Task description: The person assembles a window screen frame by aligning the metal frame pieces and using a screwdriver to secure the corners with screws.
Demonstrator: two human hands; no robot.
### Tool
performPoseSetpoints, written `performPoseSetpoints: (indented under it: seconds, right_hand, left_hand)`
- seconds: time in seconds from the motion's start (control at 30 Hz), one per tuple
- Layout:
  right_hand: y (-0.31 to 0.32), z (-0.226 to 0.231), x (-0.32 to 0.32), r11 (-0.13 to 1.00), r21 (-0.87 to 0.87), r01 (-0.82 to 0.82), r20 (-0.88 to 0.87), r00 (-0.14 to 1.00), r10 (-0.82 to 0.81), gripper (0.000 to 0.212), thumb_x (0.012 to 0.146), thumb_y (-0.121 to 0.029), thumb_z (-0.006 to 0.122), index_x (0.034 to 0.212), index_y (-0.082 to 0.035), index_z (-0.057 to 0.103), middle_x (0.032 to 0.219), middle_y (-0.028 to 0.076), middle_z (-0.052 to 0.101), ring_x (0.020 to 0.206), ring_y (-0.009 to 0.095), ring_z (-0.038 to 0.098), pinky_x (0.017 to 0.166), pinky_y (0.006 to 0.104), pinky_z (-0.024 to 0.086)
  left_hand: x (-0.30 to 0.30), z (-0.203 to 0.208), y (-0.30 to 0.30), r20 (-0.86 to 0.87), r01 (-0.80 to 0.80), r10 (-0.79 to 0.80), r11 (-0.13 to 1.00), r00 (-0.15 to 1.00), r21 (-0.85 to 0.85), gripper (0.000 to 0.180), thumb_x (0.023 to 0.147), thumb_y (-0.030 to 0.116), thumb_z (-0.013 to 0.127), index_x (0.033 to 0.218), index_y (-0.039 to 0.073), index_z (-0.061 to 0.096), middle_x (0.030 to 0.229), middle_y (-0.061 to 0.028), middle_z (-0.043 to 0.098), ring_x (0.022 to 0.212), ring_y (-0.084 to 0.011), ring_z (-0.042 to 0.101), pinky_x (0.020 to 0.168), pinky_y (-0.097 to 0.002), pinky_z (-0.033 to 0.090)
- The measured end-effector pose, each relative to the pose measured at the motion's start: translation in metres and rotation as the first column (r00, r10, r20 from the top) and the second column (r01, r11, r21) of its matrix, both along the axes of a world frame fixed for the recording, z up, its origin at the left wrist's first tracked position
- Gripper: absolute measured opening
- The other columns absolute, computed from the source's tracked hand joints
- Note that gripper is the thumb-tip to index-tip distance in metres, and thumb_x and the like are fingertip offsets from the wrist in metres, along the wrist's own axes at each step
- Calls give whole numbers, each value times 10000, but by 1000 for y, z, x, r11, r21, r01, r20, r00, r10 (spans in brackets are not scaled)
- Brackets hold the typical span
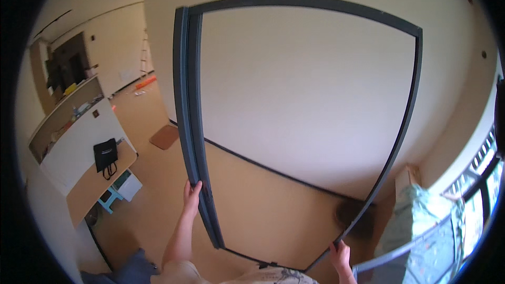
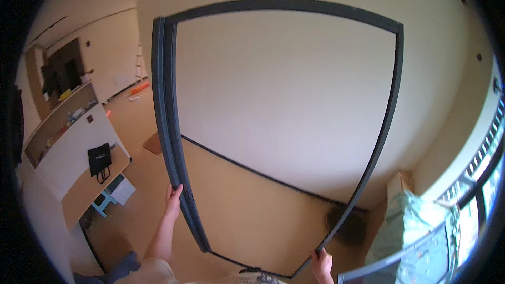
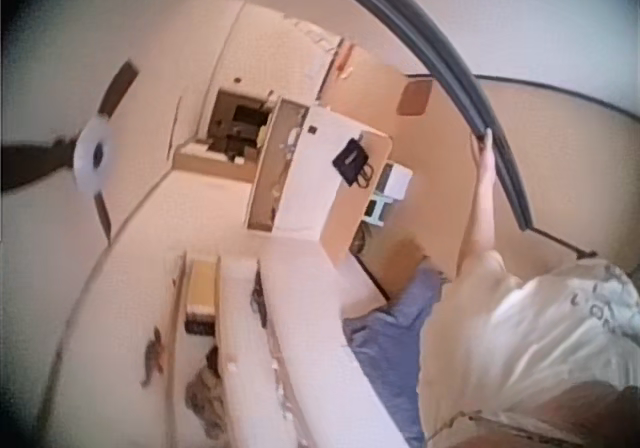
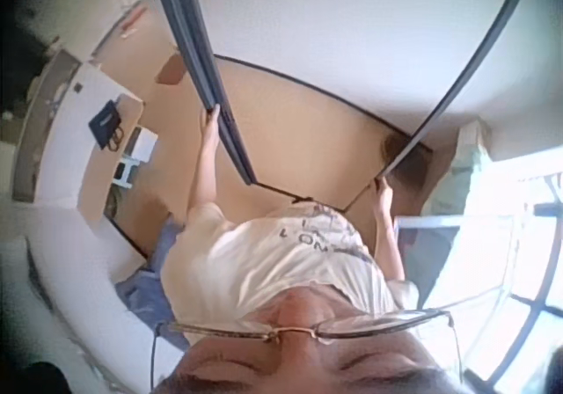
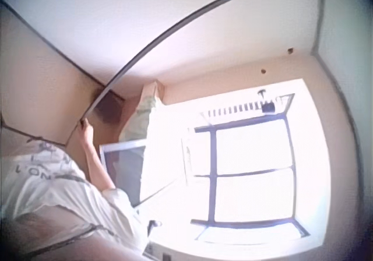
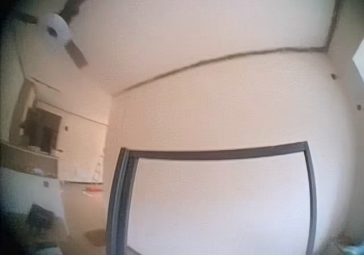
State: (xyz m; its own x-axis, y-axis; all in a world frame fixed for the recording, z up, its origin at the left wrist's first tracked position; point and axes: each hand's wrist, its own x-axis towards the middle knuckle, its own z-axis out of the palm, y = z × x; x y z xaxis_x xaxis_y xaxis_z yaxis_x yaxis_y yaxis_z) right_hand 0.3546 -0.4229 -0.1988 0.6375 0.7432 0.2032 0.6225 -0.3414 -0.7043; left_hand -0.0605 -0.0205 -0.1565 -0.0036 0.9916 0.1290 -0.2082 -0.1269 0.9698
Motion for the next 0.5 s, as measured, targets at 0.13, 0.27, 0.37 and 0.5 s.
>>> performPoseSetpoints:
  seconds: [0.13,0.27,0.37,0.5]
  right_hand:
    - [-33,-14,-8,988,-52,142,-106,984,-147,197,902,-150,662,981,28,638,713,210,632,602,226,623,578,368,481]
    - [-52,-24,-13,964,-64,260,-184,946,-267,205,916,-162,654,977,32,635,689,192,619,592,152,579,563,359,465]
    - [-80,-32,-18,940,-135,314,-196,921,-336,205,911,-161,649,971,35,636,728,209,652,602,221,623,572,369,466]
    - [-125,-48,-20,915,-164,368,-81,920,-384,175,914,-148,639,965,19,639,760,218,665,683,355,669,602,404,494]
  left_hand:
    - [31,18,4,-172,256,-252,967,952,5,399,963,124,632,1328,61,486,1133,-20,633,1015,-113,578,881,-274,461]
    - [67,20,20,-355,476,-401,866,844,154,506,915,-29,607,1377,23,406,1263,-93,581,1121,-172,570,986,-321,445]
    - [93,24,18,-425,557,-455,816,782,151,532,900,-65,598,1379,14,381,1264,-109,567,1148,-188,559,1013,-338,433]
    - [130,42,1,-429,666,-550,722,717,188,520,895,-52,618,1360,15,392,1230,-99,563,1153,-187,550,1011,-340,434]
